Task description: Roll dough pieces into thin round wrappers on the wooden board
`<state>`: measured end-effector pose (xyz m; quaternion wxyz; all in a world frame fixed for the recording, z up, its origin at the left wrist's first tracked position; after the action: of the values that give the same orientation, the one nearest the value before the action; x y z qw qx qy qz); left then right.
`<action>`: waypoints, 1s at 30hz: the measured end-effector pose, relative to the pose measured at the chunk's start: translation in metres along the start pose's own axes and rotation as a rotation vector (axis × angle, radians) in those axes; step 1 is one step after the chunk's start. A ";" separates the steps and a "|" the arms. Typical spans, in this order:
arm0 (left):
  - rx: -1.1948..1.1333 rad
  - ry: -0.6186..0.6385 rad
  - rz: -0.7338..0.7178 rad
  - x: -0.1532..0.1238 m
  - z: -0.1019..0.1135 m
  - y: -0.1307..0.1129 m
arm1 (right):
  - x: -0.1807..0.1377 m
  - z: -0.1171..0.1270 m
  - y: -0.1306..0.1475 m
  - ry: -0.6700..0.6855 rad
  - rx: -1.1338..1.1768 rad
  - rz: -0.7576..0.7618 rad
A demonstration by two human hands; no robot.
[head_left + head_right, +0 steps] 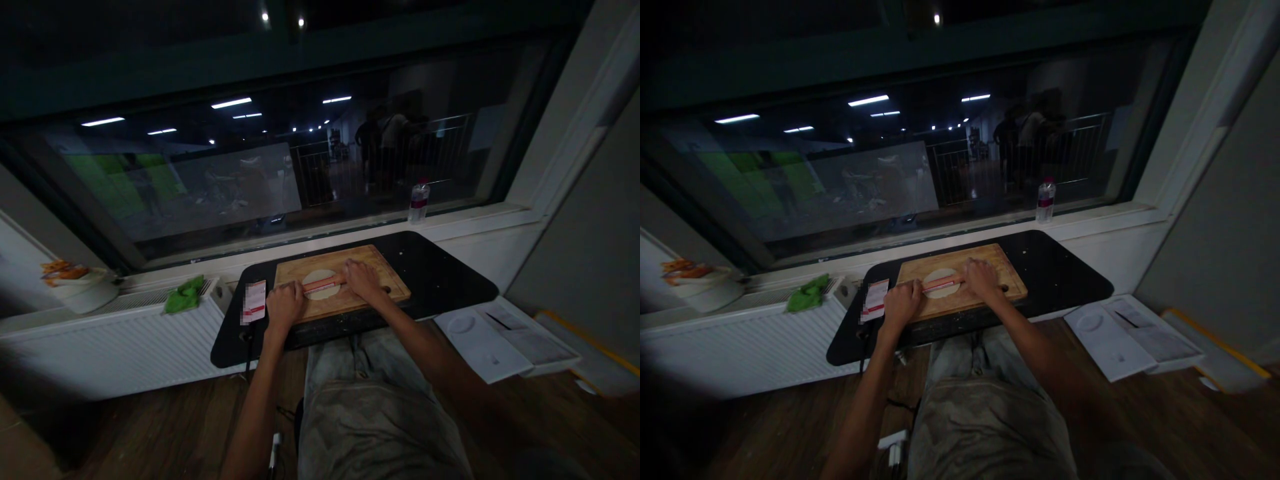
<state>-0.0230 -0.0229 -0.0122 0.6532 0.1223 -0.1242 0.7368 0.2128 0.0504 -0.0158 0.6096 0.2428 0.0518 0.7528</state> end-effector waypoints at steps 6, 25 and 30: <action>-0.064 -0.042 -0.058 -0.015 -0.007 0.001 | -0.018 0.003 0.013 0.001 0.013 0.301; 0.138 0.039 -0.122 0.034 -0.005 -0.004 | 0.039 -0.017 0.017 0.222 -0.175 0.267; 0.202 0.103 -0.156 0.039 -0.003 -0.006 | 0.052 -0.019 0.017 0.212 -0.216 0.247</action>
<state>-0.0214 0.0151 -0.0016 0.6985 0.1588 -0.0061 0.6977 0.1823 0.0998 -0.0105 0.5262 0.0998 0.0044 0.8445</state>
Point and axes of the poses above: each hand's wrist, its own x-axis towards the middle knuckle, its own z-axis out of the back of the hand, y = z × x, the point moved 5 cm from there along x, towards the middle knuckle, and after that the axes turned 7 degrees about x, right-handed, at the moved point
